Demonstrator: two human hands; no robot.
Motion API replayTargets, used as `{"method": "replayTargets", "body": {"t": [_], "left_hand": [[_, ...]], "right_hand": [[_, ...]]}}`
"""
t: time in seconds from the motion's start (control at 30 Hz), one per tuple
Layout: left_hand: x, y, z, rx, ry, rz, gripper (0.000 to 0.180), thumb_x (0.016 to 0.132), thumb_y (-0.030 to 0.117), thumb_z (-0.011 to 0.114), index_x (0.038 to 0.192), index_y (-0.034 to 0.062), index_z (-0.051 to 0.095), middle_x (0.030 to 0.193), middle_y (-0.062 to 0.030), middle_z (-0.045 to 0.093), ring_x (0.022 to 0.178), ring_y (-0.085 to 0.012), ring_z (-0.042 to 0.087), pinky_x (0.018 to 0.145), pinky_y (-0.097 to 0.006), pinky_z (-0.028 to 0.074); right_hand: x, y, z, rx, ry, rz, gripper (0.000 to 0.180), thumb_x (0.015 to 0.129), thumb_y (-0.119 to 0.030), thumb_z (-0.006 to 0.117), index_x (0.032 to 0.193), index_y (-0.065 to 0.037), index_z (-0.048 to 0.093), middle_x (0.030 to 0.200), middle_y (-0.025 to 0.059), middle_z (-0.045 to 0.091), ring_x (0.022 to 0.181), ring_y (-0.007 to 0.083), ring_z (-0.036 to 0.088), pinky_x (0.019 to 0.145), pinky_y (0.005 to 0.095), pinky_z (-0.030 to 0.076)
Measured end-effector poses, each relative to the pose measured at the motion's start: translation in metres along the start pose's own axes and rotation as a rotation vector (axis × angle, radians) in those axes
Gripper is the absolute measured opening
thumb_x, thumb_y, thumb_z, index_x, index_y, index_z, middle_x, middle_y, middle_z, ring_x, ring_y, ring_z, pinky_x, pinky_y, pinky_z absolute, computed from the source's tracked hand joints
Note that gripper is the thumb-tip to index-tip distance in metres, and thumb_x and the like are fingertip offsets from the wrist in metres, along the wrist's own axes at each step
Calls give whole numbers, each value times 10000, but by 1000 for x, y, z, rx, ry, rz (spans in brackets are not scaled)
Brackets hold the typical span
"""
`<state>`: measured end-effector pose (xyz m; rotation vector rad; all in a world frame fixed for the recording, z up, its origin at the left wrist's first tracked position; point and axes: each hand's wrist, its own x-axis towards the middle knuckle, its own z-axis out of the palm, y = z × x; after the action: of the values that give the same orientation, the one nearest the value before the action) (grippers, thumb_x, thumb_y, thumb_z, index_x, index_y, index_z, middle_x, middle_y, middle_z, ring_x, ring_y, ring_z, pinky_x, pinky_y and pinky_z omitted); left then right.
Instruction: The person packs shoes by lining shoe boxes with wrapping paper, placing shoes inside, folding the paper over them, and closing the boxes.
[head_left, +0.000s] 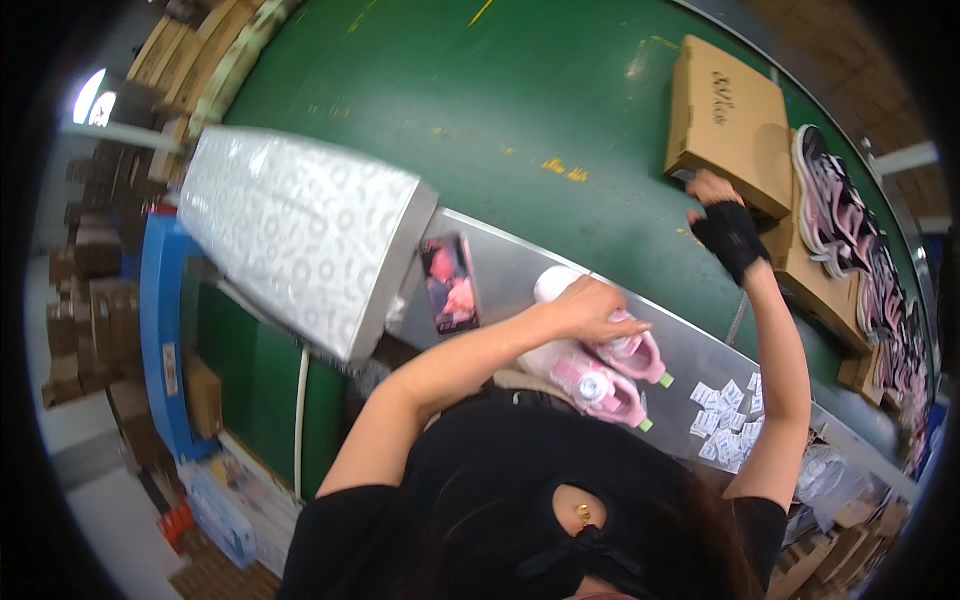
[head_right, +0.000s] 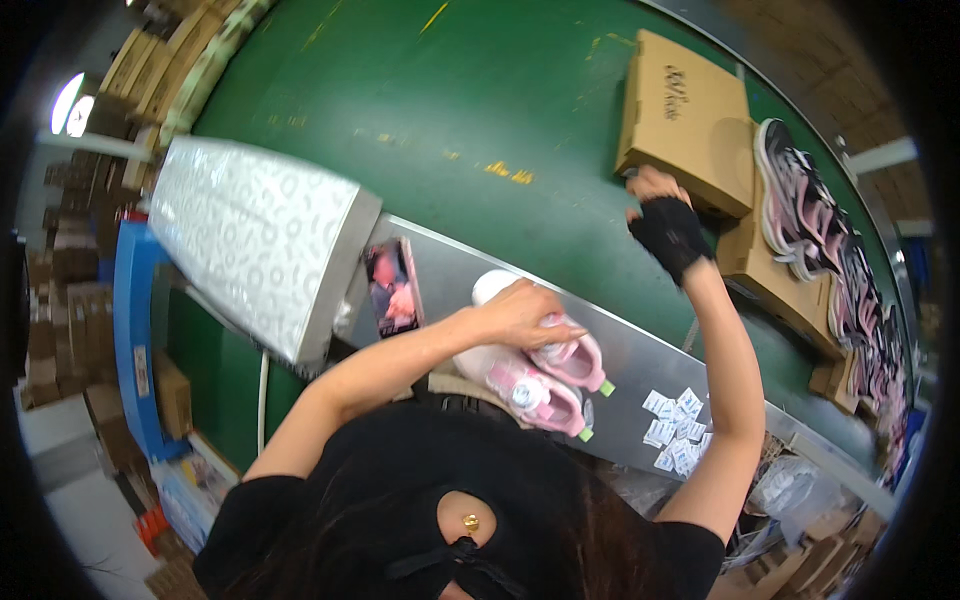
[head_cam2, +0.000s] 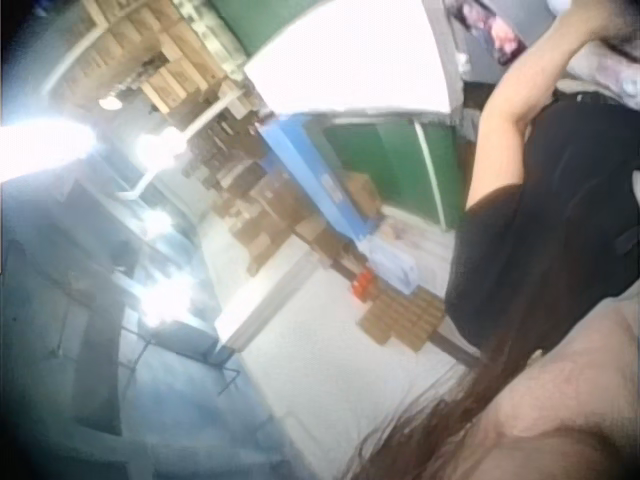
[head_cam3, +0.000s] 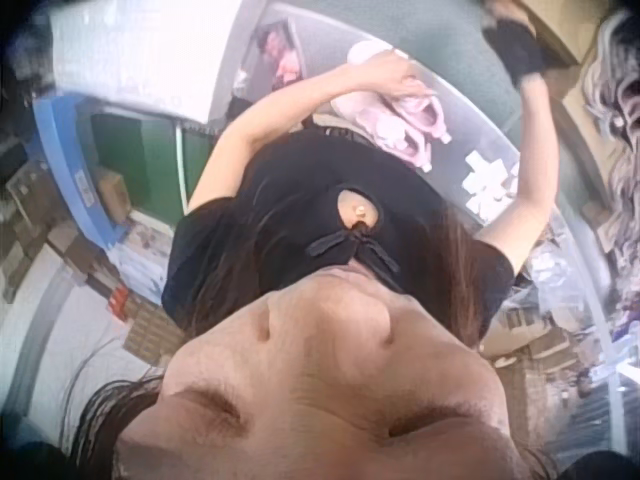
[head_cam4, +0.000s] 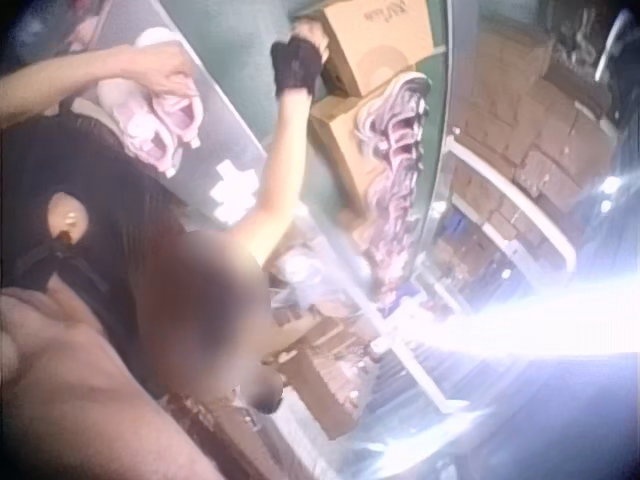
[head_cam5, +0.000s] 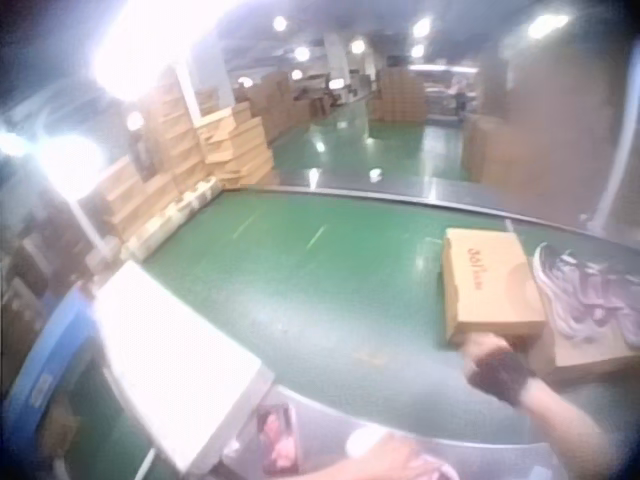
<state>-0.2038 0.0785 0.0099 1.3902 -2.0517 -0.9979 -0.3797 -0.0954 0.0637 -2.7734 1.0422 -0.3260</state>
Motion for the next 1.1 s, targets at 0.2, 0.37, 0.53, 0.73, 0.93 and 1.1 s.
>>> {"method": "replayTargets", "body": {"t": [0.2,0.37,0.53,0.73,0.93,1.1], "left_hand": [[-9,-12,11,-99,-13,61,457,798,442,530,730,-1,618,737,-182,602,747,-333,570,753,-416,392],[4,-21,-14,71,271,17,705,751,419,613,1199,-75,384,1195,-301,413,1048,-393,455,887,-423,358],[51,8,-77,510,376,192,882,640,337,730,1301,0,253,1335,-272,212,1216,-390,276,938,-563,226],[15,-70,-90,746,-172,-232,308,742,315,614,915,62,580,777,-172,617,703,-333,599,625,-437,470],[-15,-84,-131,874,2,-1,227,732,275,630,684,67,553,582,-163,576,547,-351,569,517,-449,444],[59,-84,-125,978,1,68,215,724,259,642,680,76,539,564,-160,569,542,-344,569,504,-432,433]], "right_hand": [[62,82,101,-501,95,403,463,851,-149,374,1306,-112,302,1337,246,279,1237,424,263,860,719,208],[40,6,68,-74,281,404,721,657,-89,571,1312,-73,270,1339,230,265,1265,377,228,927,662,163],[-11,-63,-33,680,689,333,804,599,-42,589,1326,-110,252,1231,193,418,1151,306,414,943,406,328],[-59,-12,1,1701,988,869,709,696,-45,578,1301,-175,231,910,82,504,774,172,526,630,412,479],[-80,21,92,1698,785,1393,298,736,-115,568,1022,-78,493,688,48,549,582,176,539,557,338,497],[-95,98,132,1392,621,1512,119,738,-125,530,789,-19,550,653,131,564,468,228,547,441,343,491]]}}
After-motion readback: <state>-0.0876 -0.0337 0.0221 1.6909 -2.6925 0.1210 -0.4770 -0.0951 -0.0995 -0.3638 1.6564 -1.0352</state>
